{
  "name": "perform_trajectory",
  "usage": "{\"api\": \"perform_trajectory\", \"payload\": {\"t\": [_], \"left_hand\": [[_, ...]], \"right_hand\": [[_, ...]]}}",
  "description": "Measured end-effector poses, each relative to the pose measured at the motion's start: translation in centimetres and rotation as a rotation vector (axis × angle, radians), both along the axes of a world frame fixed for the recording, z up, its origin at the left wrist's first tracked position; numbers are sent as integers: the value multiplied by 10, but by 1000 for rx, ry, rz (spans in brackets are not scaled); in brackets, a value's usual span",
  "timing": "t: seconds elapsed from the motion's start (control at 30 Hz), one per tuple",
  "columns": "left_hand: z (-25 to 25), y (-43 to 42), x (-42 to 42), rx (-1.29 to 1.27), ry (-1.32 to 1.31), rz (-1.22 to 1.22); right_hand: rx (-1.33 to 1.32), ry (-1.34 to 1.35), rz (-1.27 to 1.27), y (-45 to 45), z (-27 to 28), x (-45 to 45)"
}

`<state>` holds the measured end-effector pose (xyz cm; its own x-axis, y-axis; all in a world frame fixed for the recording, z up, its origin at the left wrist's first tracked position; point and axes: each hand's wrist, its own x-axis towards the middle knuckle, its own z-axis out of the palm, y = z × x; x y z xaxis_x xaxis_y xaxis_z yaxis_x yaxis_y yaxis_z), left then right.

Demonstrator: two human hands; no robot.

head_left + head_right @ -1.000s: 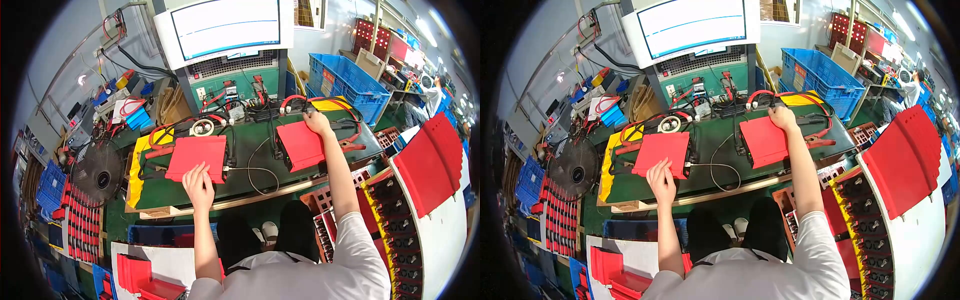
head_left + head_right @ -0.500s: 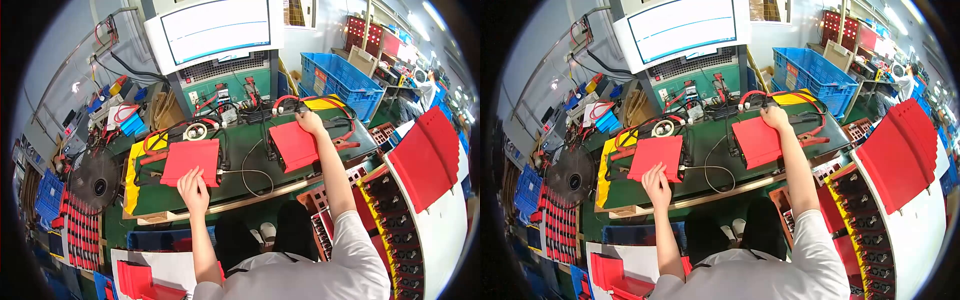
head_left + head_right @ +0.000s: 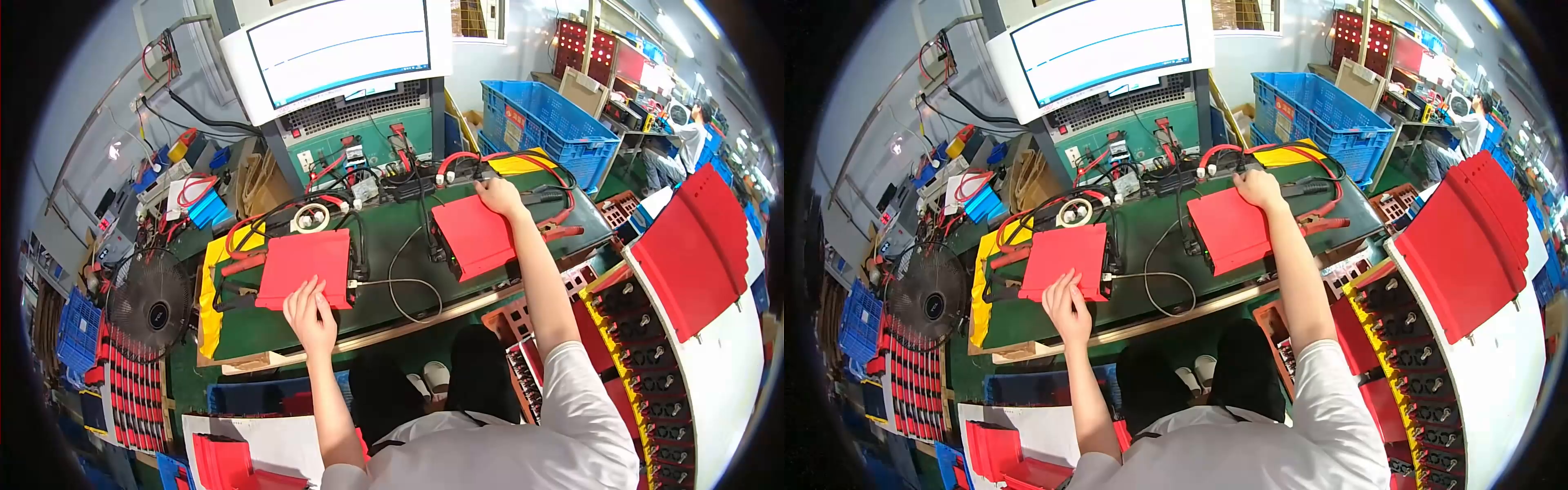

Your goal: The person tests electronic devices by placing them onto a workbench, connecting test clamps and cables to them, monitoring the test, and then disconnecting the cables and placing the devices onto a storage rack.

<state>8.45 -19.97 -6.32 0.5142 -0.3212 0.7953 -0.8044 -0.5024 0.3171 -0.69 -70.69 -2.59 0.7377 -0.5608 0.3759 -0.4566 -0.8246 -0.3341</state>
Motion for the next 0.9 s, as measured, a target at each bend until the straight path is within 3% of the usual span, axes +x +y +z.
{"api": "perform_trajectory", "payload": {"t": [0.7,0.9], "left_hand": [[2,-1,0,3,-2,6],[34,-4,8,-59,75,-45]], "right_hand": [[-25,25,26,3,5,-3],[-17,1,29,5,5,-2]]}}
